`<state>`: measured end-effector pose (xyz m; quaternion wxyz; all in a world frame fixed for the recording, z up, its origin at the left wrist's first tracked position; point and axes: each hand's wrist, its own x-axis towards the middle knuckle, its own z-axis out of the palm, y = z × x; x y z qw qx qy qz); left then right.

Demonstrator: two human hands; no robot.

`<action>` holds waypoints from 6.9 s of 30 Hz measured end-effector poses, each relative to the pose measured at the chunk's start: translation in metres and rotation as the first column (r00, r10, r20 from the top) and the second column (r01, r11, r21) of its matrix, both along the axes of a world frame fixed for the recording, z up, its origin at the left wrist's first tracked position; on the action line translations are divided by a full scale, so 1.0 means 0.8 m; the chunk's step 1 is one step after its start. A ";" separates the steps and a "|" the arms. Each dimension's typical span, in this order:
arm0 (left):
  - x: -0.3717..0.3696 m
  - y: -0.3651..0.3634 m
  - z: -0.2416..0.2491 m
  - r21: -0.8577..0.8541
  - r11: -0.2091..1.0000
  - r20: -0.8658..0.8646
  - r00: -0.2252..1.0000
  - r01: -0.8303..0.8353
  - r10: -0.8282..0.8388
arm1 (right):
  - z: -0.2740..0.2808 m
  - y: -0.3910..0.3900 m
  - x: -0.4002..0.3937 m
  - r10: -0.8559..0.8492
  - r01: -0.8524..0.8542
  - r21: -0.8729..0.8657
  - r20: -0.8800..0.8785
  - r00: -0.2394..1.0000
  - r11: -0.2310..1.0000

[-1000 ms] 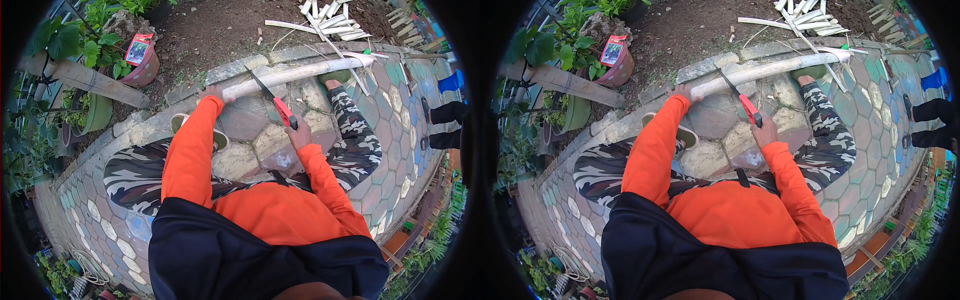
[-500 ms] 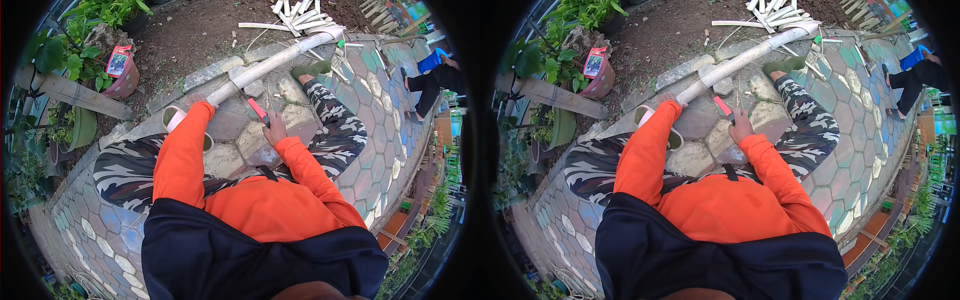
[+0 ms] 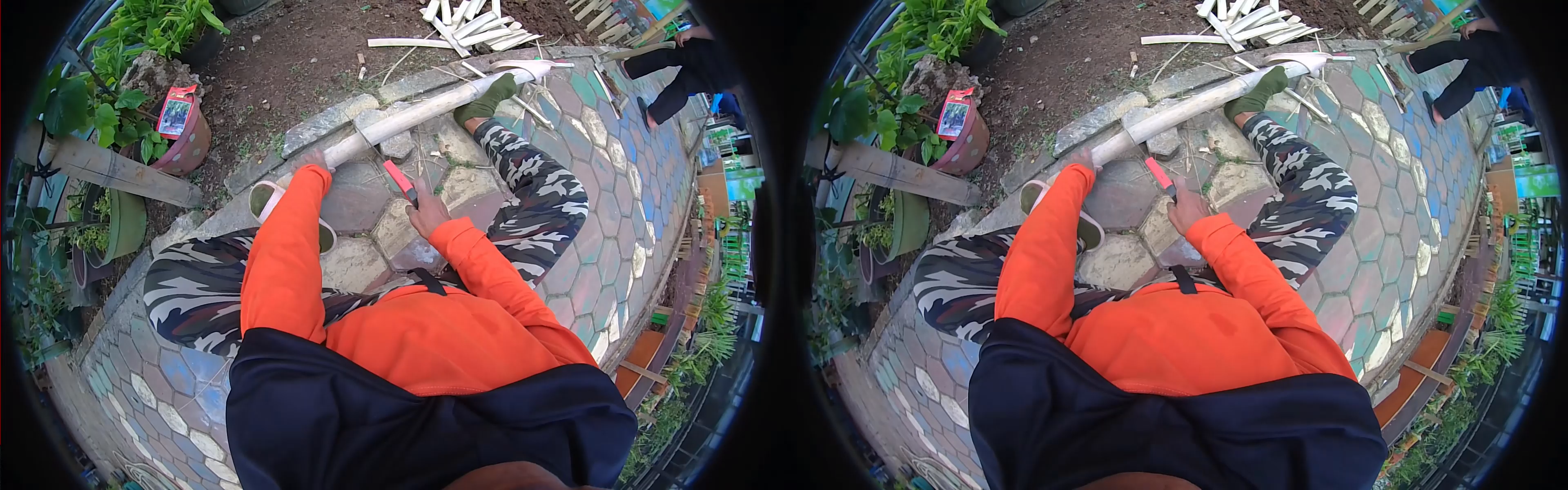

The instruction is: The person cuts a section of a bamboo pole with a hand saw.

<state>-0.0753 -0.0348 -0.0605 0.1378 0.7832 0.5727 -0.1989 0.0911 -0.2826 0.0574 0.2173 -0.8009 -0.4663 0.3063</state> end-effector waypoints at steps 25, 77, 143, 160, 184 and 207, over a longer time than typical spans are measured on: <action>0.031 0.010 0.027 -0.100 0.973 0.337 0.913 -0.207 0.229 | -0.025 -0.004 0.034 -0.261 0.211 -0.243 -0.198 0.945 0.947; 0.034 0.014 0.002 -0.062 0.919 0.456 0.808 -0.389 0.373 | -0.043 0.036 0.008 -0.308 0.260 -0.197 -0.274 0.911 0.945; -0.032 0.028 -0.028 -0.176 0.832 0.486 0.688 -0.527 0.539 | -0.024 0.015 -0.047 -0.140 0.126 -0.166 -0.077 0.987 0.978; -0.030 0.028 -0.021 -0.185 0.850 0.435 0.735 -0.492 0.520 | -0.047 0.005 -0.047 -0.130 0.122 -0.136 -0.050 0.990 0.983; -0.028 0.022 -0.004 -0.163 0.843 0.483 0.704 -0.512 0.521 | -0.044 0.048 -0.050 -0.101 0.091 -0.140 -0.064 0.993 0.986; -0.033 0.027 -0.031 -0.125 0.889 0.514 0.738 -0.440 0.437 | 0.008 0.061 -0.051 -0.091 0.044 -0.177 -0.271 0.958 0.983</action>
